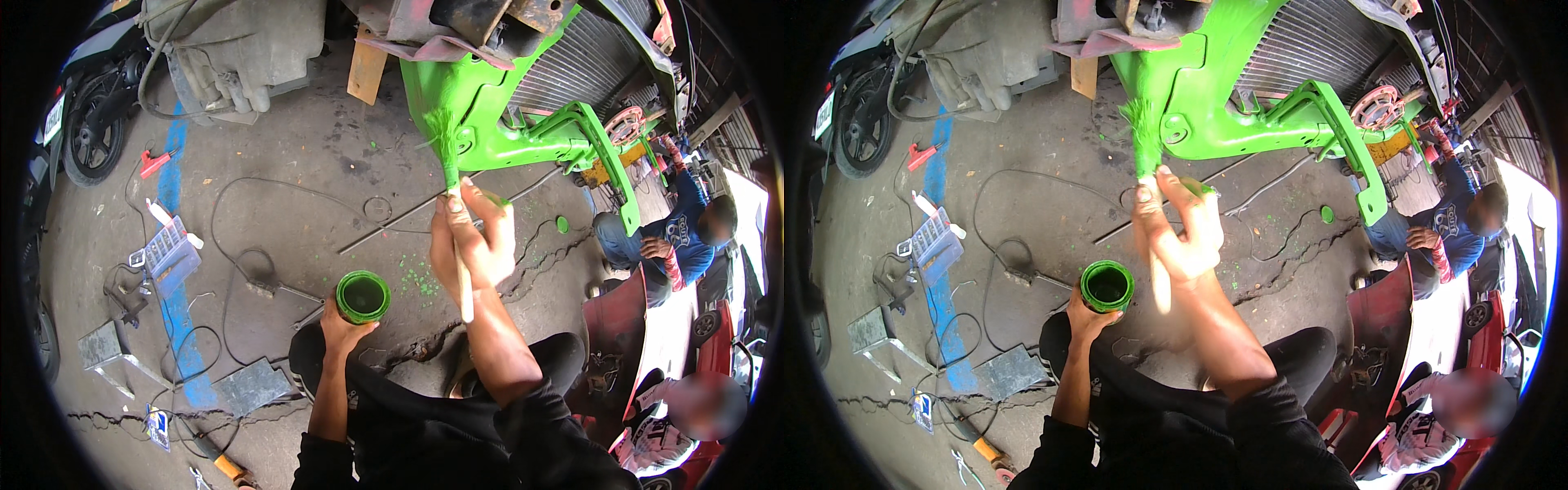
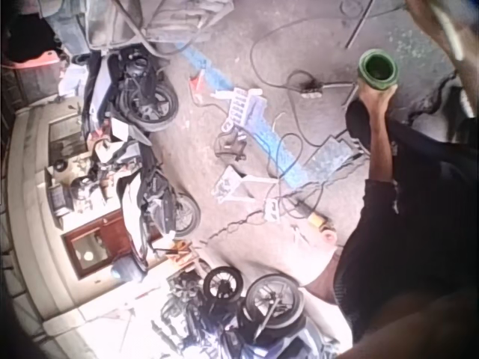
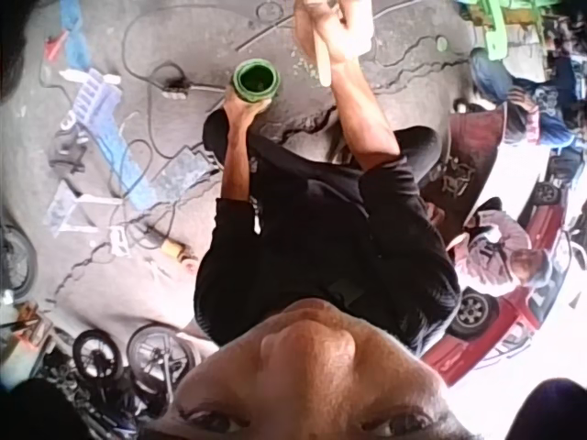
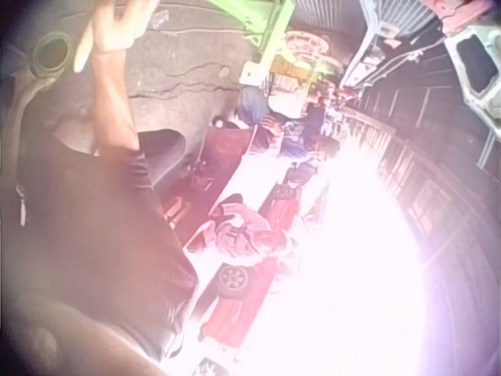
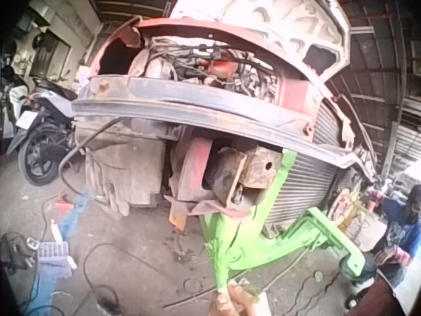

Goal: The person paints a green motorcycle frame with a brush, repeatedly dipping the brush into a paint can and applying paint to various sections of the frame. The person remains crouched or seated on the floor during the task.

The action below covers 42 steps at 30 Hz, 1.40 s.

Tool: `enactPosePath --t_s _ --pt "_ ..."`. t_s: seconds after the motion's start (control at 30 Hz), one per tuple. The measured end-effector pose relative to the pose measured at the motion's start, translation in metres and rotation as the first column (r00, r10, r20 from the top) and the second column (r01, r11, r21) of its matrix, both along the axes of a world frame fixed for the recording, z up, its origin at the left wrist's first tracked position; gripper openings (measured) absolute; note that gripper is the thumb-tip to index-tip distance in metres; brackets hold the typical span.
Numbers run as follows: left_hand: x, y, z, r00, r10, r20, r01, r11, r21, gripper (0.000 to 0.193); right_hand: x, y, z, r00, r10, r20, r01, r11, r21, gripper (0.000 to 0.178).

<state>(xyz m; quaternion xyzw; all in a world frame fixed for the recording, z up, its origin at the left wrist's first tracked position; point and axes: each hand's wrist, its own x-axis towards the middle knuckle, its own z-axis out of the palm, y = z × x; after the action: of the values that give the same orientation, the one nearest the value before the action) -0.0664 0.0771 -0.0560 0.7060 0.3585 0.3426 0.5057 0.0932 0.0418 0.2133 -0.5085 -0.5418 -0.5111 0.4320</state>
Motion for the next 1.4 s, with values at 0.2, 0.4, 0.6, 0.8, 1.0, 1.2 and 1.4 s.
enactPosePath --t_s 0.2,0.4,0.6,0.8,1.0,1.2,1.4 --pt "0.001 0.0 0.001 1.0 0.0 0.023 0.0 1.0 -0.003 0.091 0.044 -0.03 -0.071 0.974 -0.219 -0.052 0.209 0.965 -0.157 0.019" --pt "-0.001 0.001 0.0 1.0 -0.008 -0.005 0.007 1.0 -0.023 0.089 0.023 -0.046 -0.072 0.996 -0.081 -0.045 0.067 0.967 -0.245 0.02" --pt "0.0 0.001 -0.001 1.0 -0.014 -0.007 0.014 1.0 -0.015 0.09 0.011 -0.02 -0.036 0.985 0.17 -0.014 -0.17 0.974 -0.148 0.038" --pt "0.002 -0.002 -0.003 1.0 -0.015 -0.007 0.014 1.0 -0.024 0.092 0.044 -0.008 -0.061 0.997 0.063 -0.043 -0.068 0.989 -0.131 0.025" --pt "0.0 -0.002 -0.001 0.999 0.004 -0.033 -0.005 1.0 -0.019 0.092 0.026 -0.024 -0.064 0.987 0.134 -0.086 -0.15 0.965 -0.217 0.025" --pt "-0.001 -0.004 0.001 0.999 -0.02 -0.049 0.019 1.0 -0.014 0.094 0.035 0.003 -0.031 0.95 0.303 0.076 -0.294 0.949 -0.112 0.034" --pt "-0.005 -0.008 0.005 0.996 -0.028 -0.089 0.032 0.999 0.035 0.096 0.049 0.012 -0.043 0.942 0.329 -0.063 -0.334 0.937 -0.105 0.037"
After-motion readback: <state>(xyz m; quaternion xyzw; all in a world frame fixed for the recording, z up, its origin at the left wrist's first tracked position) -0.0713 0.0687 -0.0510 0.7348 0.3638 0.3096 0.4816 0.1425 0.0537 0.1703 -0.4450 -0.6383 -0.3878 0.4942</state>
